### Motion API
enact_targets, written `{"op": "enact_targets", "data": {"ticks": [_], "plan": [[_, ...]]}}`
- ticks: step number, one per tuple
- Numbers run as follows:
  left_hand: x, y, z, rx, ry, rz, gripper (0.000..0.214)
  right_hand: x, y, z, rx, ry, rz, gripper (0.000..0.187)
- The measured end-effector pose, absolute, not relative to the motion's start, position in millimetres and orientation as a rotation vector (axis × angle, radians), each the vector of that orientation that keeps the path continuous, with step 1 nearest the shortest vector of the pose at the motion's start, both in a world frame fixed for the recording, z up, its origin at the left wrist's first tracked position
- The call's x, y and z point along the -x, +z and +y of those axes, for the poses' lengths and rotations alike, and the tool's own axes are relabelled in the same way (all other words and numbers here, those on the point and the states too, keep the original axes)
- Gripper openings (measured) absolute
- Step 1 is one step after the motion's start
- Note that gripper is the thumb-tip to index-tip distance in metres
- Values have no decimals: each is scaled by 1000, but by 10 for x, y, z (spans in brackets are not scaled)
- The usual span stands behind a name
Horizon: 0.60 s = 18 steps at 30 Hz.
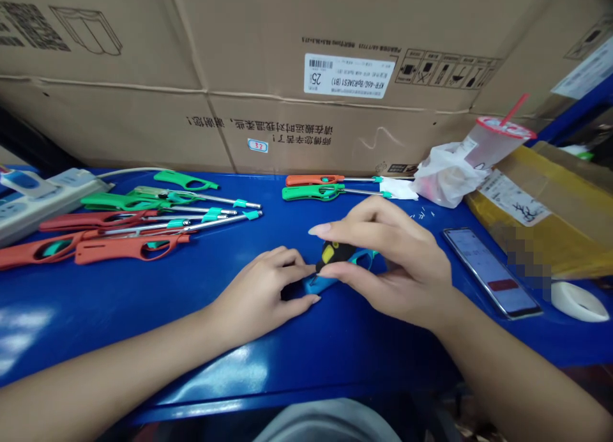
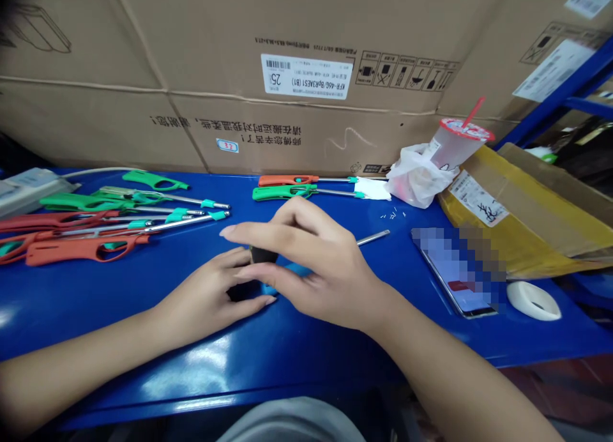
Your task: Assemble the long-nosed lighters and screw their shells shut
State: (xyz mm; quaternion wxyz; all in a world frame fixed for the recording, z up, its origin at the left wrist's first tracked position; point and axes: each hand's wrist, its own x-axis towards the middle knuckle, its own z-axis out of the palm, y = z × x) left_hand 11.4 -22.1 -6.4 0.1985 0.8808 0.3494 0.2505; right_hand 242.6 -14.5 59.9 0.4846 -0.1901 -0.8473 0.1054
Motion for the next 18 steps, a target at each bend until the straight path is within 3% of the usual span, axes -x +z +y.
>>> {"op": "enact_targets", "data": {"ticks": [6,10,14,18], "plan": [[-124,-70,-207,-2462,671,979,31,-2459,590,-137,497,240,-2209,48],[-133,-56,-209,-2490,700,978,31,-2444,553,-102,506,202,-2122,35],[-132,-51,-225,-2503,742,970,30,-2429,534,-84,506,53,-2087,39],[-125,-72,-220,-2476,708,964,26,-2420,566,-131,457,231,-2210,45]]}}
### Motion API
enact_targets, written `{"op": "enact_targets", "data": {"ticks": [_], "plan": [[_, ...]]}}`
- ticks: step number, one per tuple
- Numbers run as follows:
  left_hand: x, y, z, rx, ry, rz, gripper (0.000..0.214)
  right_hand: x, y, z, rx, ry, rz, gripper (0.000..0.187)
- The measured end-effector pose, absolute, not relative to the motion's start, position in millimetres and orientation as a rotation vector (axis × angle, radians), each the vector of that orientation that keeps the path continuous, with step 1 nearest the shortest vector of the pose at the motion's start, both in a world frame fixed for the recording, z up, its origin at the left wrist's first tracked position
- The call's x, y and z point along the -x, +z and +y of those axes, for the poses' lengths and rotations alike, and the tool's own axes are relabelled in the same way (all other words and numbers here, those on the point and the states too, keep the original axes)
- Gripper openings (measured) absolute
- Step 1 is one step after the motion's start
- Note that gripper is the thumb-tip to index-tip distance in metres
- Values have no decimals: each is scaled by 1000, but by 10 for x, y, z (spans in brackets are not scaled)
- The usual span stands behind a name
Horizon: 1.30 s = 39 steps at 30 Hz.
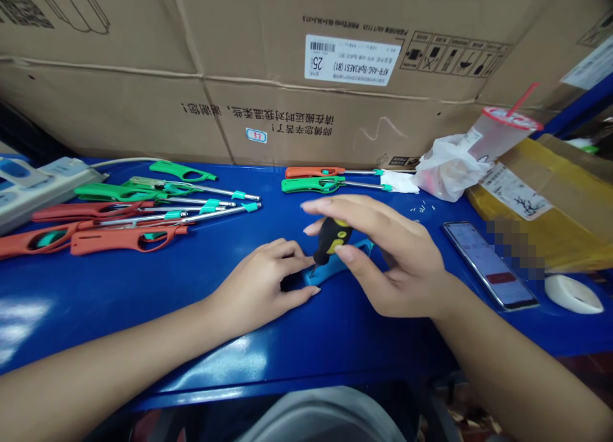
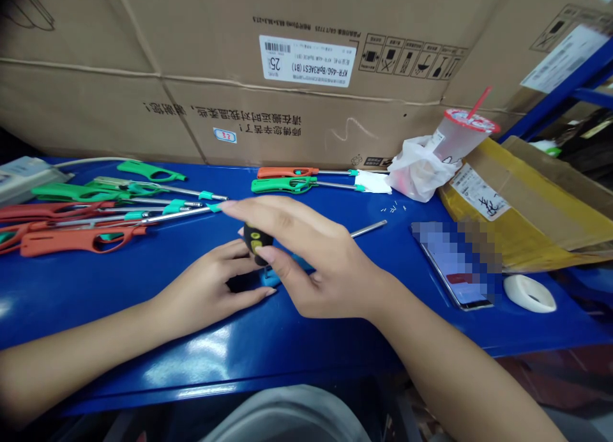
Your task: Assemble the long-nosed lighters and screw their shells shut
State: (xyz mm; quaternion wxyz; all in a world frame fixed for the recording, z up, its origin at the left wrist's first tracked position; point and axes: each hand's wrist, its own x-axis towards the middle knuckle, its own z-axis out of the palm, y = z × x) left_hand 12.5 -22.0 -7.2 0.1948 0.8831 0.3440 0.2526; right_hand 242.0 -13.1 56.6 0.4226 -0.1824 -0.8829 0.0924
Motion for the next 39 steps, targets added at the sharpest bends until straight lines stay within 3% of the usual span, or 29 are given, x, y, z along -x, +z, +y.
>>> {"op": "enact_targets", "data": {"ticks": [3,7,14,21,28,39], "plan": [[-128,-86,-219,-2465,711,966,22,-2379,572,-169,437,233,-2150,37],[-134,-90,-229,-2463,740,974,18,-2342,557,-196,517,110,-2125,39],[-139,-91,-231,-2480,724,962,18,-2343,525,-218,441,367,-2118,48],[-169,-80,-267,-2384,700,1033,13,-2263,497,-206,504,122,-2022,43],[-159,-76,-260,-2393,672,1016,16,-2343,584,-242,440,277,-2185,41],[-182,-59,-266,-2342,660,1044,10,-2283,541,-263,512,136,-2060,39]]}}
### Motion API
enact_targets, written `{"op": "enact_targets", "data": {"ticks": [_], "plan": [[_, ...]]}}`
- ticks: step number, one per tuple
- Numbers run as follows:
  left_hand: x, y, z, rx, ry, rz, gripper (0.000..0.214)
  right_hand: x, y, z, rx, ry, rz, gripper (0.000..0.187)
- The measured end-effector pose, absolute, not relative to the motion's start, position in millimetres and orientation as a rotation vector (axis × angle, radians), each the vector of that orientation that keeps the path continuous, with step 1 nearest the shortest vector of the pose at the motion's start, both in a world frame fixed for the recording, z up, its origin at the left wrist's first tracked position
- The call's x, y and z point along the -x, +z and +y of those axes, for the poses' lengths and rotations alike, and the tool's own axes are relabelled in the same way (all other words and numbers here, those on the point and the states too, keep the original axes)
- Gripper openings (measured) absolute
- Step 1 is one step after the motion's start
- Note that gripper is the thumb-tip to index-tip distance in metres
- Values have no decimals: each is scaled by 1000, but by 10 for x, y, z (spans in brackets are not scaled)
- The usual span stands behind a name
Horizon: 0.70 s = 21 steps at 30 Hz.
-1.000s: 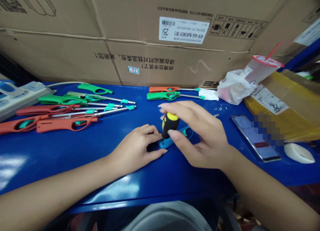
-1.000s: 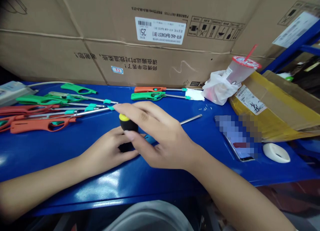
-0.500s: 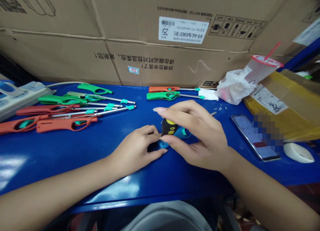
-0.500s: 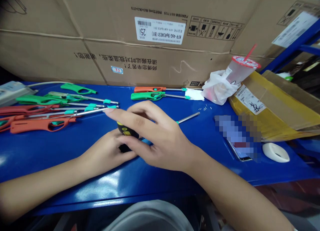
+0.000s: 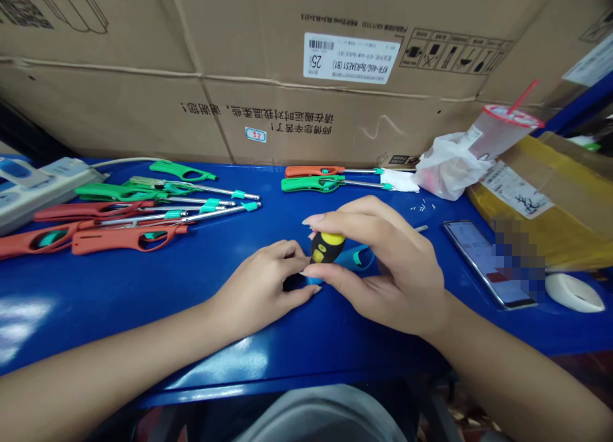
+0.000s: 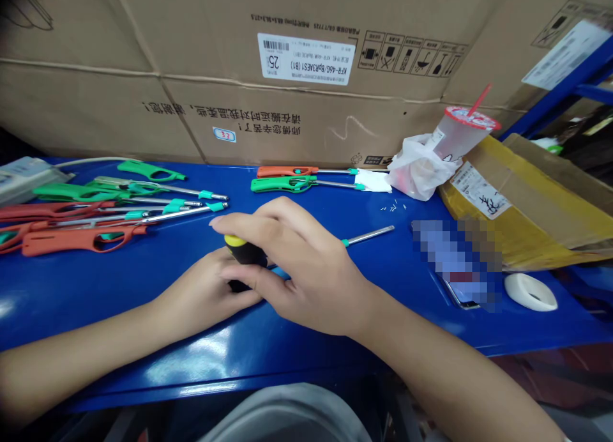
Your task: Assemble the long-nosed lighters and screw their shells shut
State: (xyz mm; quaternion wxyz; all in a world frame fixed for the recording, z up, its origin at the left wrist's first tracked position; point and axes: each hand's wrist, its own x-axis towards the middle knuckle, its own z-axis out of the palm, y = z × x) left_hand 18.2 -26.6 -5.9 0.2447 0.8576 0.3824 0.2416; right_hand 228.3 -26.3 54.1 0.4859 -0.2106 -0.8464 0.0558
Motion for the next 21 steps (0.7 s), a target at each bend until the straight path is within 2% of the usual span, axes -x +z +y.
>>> {"op": "enact_targets", "data": {"ticks": [5,10,15,21], "plan": [[-178,-50,-271,-2331,658,1028,15,-2277,527,-249,520,139,-2021,41],[-153,-64,-270,-2419,675,1013,29,-2323,508,-204,530,295,-1815,37],[-73,0,-217,-2465,595,1018,37,-2437,532,-63,675,161,-1519,34],[127,226,-80,-2720,365,1017,37,-2625,485,220,806,67,-1593,33]]}}
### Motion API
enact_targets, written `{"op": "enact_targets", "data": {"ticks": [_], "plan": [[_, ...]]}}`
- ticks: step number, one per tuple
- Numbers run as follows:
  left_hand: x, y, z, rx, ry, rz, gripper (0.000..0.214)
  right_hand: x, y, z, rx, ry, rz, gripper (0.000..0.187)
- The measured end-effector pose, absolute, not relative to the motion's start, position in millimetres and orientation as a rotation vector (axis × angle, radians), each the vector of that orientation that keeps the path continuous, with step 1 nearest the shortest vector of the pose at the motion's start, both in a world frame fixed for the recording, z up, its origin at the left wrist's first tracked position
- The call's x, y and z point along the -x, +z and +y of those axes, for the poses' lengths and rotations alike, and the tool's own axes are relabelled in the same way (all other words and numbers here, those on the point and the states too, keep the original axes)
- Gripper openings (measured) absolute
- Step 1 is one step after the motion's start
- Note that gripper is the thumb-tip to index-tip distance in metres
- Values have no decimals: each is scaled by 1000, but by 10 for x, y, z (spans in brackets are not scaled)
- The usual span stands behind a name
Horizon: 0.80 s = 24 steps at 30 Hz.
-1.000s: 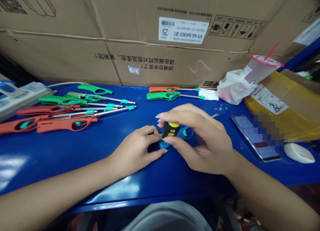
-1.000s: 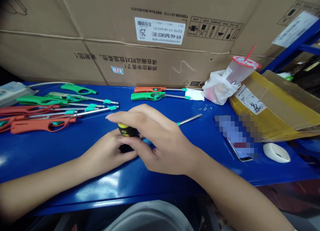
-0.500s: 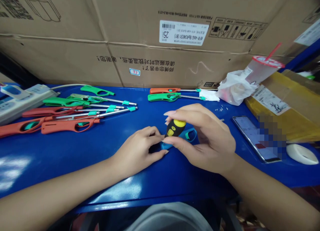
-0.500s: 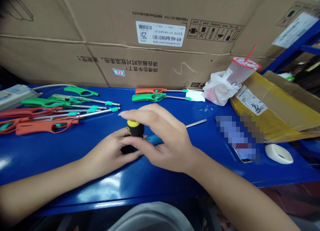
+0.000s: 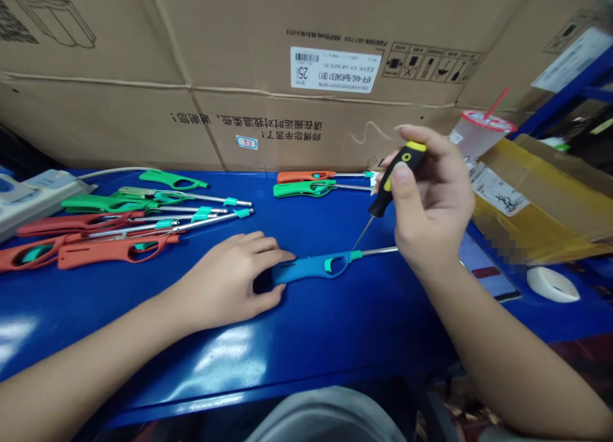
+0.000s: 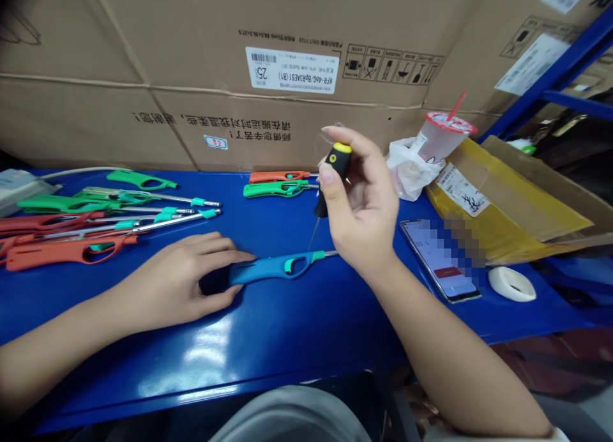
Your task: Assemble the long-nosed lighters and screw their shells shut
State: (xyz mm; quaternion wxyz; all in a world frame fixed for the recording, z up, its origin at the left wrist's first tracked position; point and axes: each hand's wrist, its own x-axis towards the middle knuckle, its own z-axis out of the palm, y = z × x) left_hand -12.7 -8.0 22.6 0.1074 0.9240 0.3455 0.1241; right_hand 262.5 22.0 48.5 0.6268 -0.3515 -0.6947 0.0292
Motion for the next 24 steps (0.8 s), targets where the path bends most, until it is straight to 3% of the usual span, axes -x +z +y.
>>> {"op": "enact_targets", "data": {"ticks": [7,9,12,15,18,24], "plan": [[139,233,-19,-2747,357,1031,43,-2892,466,444,897,17,-1836,34],[90,186,-17,-2740,394,1010,35,-2948,456,478,1071,-21,-1935,44],[69,183,4,-2731,368,991,26,-3001,393,532,1488,19,-2101,20],[182,289,71,-2706,366,972,28,-3030,295,619,1605,32,-2109,24],[419,473,177,-2709,397,1014,37,-3044,229,742,1599,48,-2133,14],[882,841,413,-2724,523,1408,60,-2959,305,1050,1517,110,-2283,40]]}}
